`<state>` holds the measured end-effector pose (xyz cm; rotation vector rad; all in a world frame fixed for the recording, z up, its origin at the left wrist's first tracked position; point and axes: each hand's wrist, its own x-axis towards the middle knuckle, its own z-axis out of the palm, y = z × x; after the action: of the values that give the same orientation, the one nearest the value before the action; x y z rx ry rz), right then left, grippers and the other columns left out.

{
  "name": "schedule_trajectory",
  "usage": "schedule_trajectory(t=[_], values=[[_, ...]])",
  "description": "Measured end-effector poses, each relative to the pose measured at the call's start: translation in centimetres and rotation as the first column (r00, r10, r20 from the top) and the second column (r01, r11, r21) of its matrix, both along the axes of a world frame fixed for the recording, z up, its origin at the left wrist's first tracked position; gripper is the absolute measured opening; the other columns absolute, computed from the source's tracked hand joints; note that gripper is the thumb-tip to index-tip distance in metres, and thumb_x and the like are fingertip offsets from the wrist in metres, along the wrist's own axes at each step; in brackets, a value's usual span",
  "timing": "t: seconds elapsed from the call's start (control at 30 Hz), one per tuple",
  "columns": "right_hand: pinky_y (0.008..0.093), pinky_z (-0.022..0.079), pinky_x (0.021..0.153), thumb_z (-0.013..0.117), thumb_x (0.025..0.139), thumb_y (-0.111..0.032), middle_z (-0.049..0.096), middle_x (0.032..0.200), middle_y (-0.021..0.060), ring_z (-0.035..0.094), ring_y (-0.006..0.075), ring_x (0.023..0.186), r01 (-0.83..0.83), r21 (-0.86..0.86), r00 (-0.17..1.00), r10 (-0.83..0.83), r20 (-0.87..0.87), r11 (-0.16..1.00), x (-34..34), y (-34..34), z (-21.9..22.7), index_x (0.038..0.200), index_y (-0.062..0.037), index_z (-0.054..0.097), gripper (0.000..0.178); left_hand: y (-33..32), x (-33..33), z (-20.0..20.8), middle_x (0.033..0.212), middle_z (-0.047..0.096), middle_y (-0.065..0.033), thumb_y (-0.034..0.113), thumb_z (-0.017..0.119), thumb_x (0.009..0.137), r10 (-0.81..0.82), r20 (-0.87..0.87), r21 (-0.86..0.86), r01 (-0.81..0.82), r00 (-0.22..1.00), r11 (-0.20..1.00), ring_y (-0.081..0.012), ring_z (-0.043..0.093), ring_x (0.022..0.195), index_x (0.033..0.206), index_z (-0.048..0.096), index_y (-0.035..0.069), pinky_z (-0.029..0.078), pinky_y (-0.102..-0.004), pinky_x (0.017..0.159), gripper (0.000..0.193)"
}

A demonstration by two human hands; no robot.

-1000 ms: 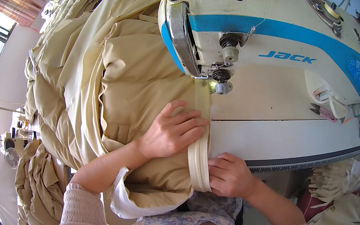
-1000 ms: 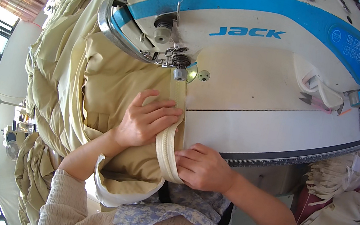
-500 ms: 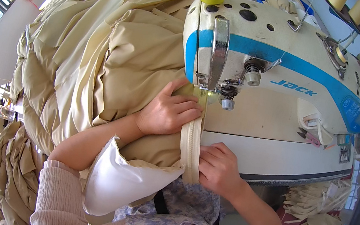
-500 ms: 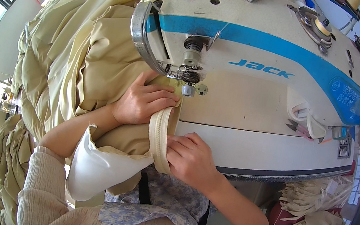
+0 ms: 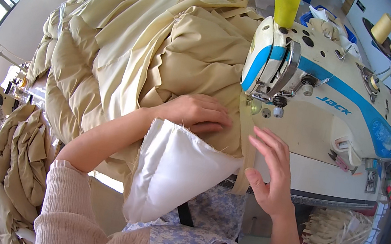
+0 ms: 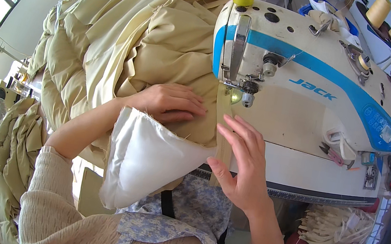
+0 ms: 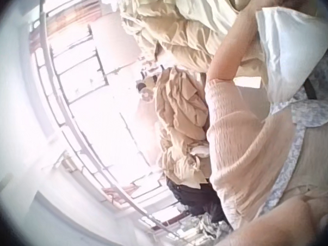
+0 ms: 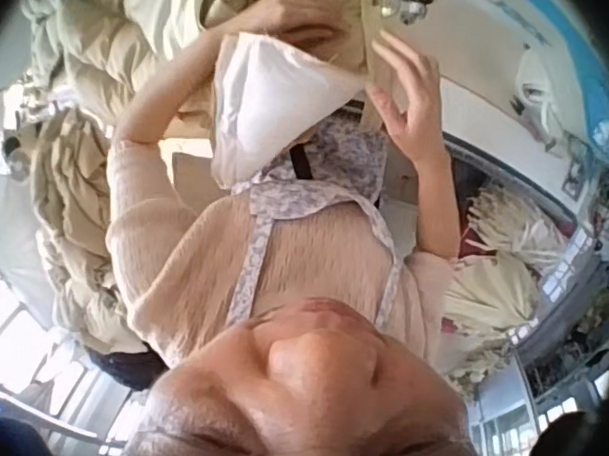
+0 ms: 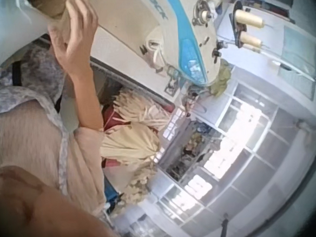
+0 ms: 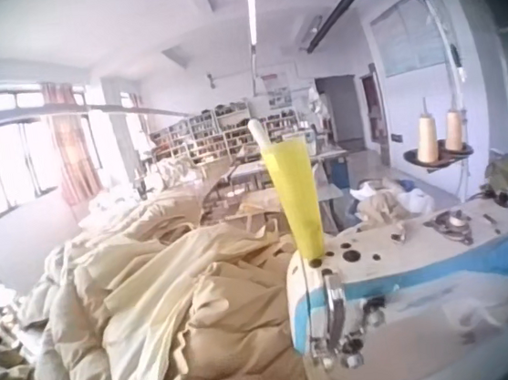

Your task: The person operates an industrial sewing machine to attach a zipper to a beige fabric item. They guide the fabric and zipper under the needle, sew along the zipper tape, and periodically adjust the material to maintain alignment. The person also uses a small tool to assist with zipper placement.

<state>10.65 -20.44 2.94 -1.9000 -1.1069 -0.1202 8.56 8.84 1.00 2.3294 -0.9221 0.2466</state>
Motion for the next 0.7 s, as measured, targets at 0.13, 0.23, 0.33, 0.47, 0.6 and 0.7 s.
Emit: schedule_trajectory(t=[0.13,0.23,0.33,0.47,0.6,0.7], values=[[0.0396,0.047,0.086,0.07,0.094,-0.054,0.069,0.091,0.0075,0.061,0.0235,0.092,-0.479,-0.19,0.86,0.415,-0.298,0.857,0.8,1.6,1.5,0.09,-0.0006,0.073,0.054,-0.3,-9.3,7.1,0.107,0.075,-0.0138,-0.002,0.063,0.096,0.351,-0.016,-0.245,-0.345,0.936,0.906,-0.0288,0.072,0.098,0.112,0.072,-0.001,0.058,-0.0385,0.084,0.018],[0.0379,0.048,0.066,0.069,0.095,-0.053,0.063,0.068,0.0091,0.06,0.0256,0.067,-0.672,-0.467,0.682,0.234,-0.693,0.575,-0.6,3.7,4.5,0.078,0.0002,0.069,0.056,-2.5,-16.8,9.1,0.094,0.077,-0.0118,0.003,0.06,0.1,-0.051,-0.137,-0.455,-0.017,0.989,0.89,-0.0236,0.074,0.084,0.11,0.072,-0.002,0.059,-0.0363,0.072,0.017],[0.0392,0.047,0.058,0.068,0.097,-0.048,0.063,0.062,0.0107,0.06,0.0264,0.056,-0.674,-0.244,0.686,0.468,-0.557,0.698,-3.4,6.7,5.1,0.075,0.0024,0.066,0.055,-8.0,-21.0,6.0,0.122,0.07,-0.0182,0.003,0.058,0.104,-0.41,-0.5,-0.472,0.157,0.763,0.867,-0.0316,0.069,0.109,0.126,0.065,-0.007,0.056,-0.0389,0.092,0.026],[0.035,0.052,0.069,0.071,0.099,-0.032,0.074,0.083,0.0135,0.069,0.0217,0.074,-0.496,0.164,0.729,0.511,-0.456,0.853,-6.6,6.9,9.4,0.092,0.004,0.072,0.037,-11.3,-19.9,-2.5,0.134,0.063,-0.0179,0.018,0.055,0.107,-0.287,-0.749,-0.461,-0.159,0.597,0.873,-0.0314,0.056,0.13,0.143,0.055,0.003,0.042,-0.0402,0.112,0.038],[0.0328,0.054,0.08,0.074,0.095,-0.016,0.075,0.103,0.0172,0.072,0.0213,0.093,-0.344,0.453,0.794,0.512,-0.328,0.823,-8.4,3.3,11.2,0.106,0.0021,0.075,0.021,-4.2,-16.8,-4.0,0.155,0.045,-0.017,0.03,0.057,0.104,0.576,0.223,0.2,-0.616,0.786,0.762,-0.0364,0.044,0.142,0.151,0.047,0.008,0.031,-0.0463,0.12,0.053],[0.038,0.054,0.087,0.078,0.089,-0.011,0.074,0.104,0.0159,0.071,0.0292,0.101,-0.531,0.38,0.787,0.607,-0.111,0.758,-12.1,1.8,6.3,0.105,0.0007,0.076,0.02,4.3,-13.5,-0.4,0.15,0.05,-0.0162,0.03,0.059,0.104,0.587,0.499,0.3,-0.763,0.637,0.573,-0.0346,0.048,0.138,0.147,0.052,0.009,0.035,-0.0457,0.117,0.049]])
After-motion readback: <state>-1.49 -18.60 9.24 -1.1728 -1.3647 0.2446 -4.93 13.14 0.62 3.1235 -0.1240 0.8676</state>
